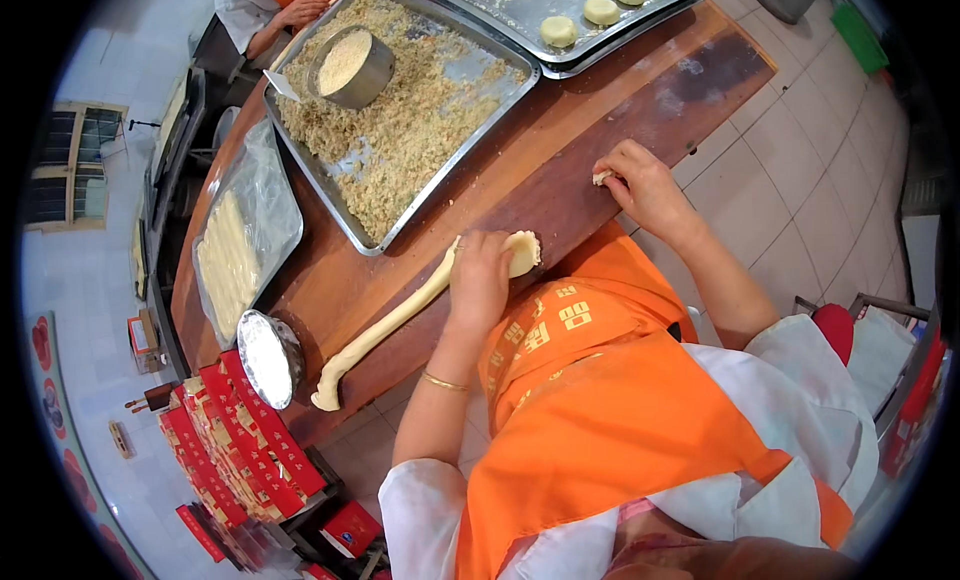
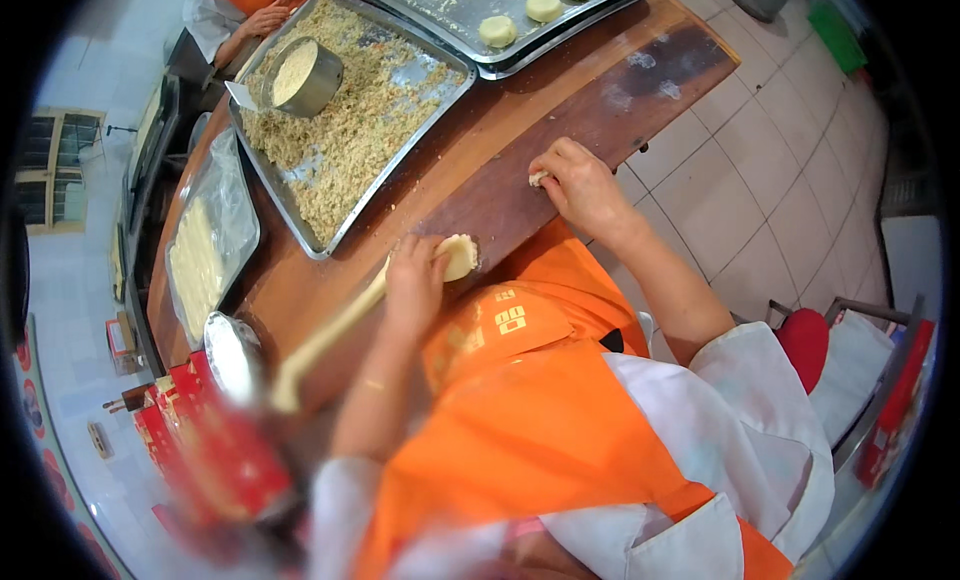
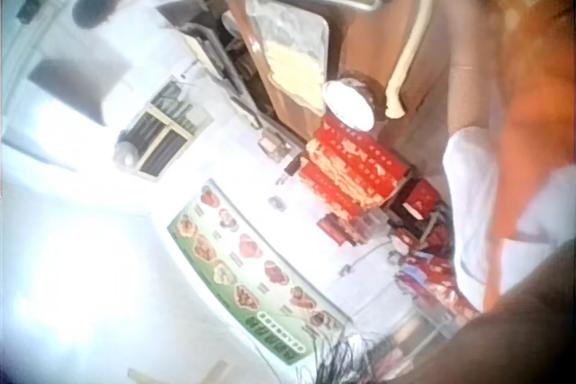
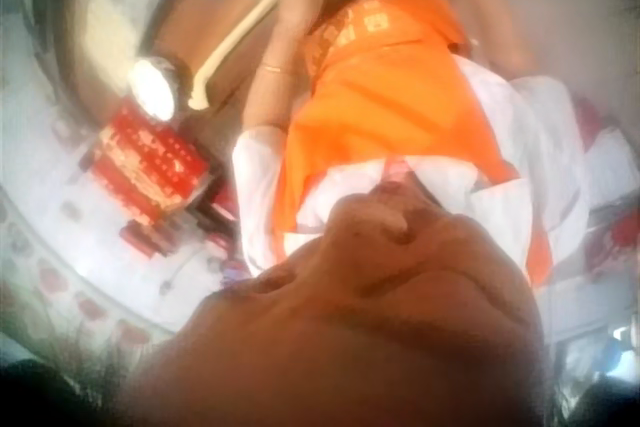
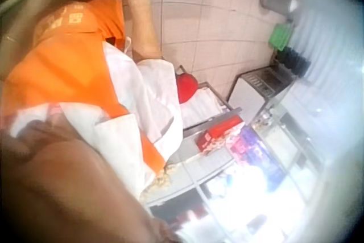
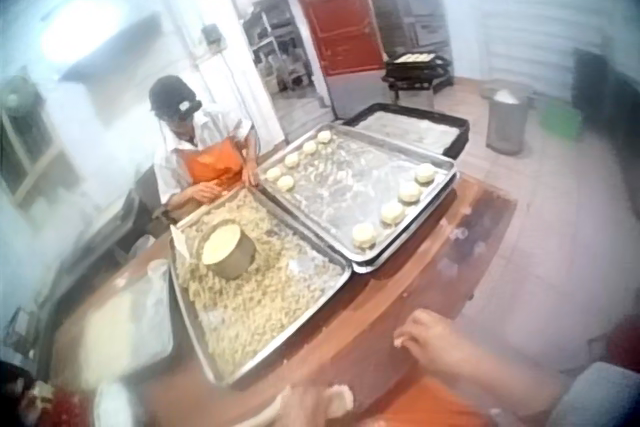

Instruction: The person rolls a length of dough by hand on a table, pinches off small pieces, stuffs them with a crumbly filling from a metal tray, and rolls them into round balls before placing them onto another tray.

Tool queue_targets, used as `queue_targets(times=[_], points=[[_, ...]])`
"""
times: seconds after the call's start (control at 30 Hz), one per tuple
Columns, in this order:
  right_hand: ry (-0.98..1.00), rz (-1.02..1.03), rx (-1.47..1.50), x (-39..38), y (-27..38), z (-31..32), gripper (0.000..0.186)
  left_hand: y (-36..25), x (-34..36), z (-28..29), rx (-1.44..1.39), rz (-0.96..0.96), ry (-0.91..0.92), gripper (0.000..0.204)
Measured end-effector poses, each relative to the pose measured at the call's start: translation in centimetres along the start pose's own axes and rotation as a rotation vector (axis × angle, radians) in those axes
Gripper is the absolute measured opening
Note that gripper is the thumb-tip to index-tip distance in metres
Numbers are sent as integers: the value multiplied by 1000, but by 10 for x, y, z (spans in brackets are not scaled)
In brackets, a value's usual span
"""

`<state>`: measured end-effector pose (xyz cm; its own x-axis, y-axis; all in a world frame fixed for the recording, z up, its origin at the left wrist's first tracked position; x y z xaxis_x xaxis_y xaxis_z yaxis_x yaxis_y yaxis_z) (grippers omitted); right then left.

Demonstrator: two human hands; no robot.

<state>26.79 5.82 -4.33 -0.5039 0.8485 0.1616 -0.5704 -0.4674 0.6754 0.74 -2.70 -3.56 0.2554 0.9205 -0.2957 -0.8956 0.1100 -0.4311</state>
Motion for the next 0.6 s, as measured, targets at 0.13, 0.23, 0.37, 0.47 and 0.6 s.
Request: queue_targets(times=[0.13,0.23,0.37,0.47,0.6], points=[[-21,29,25,1,11,3,16,18,-3,-7,-708,4,54,20],[-9,33,17,4,11,3,16,-11,2,-18,-956,45,163,14],[-4,48,44,5,18,5,16,-15,7,-8,-48,-112,-204,16],[-12,35,61,4,15,7,16,-12,3,4,-366,20,-147,16],[1,47,59,5,22,6,17,10,15,-9,-232,-30,-254,15]])
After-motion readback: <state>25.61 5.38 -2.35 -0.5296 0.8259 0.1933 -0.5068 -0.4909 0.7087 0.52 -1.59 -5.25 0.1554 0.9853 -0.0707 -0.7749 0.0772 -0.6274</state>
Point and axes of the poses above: each hand's wrist, its own x-axis towards the middle knuckle, its own z-axis out of the back of the hand, y = z × x, the point moved 3 cm from there along x, towards the middle knuckle, and after that the axes turned 14 degrees about y, right-handed, at the moved point
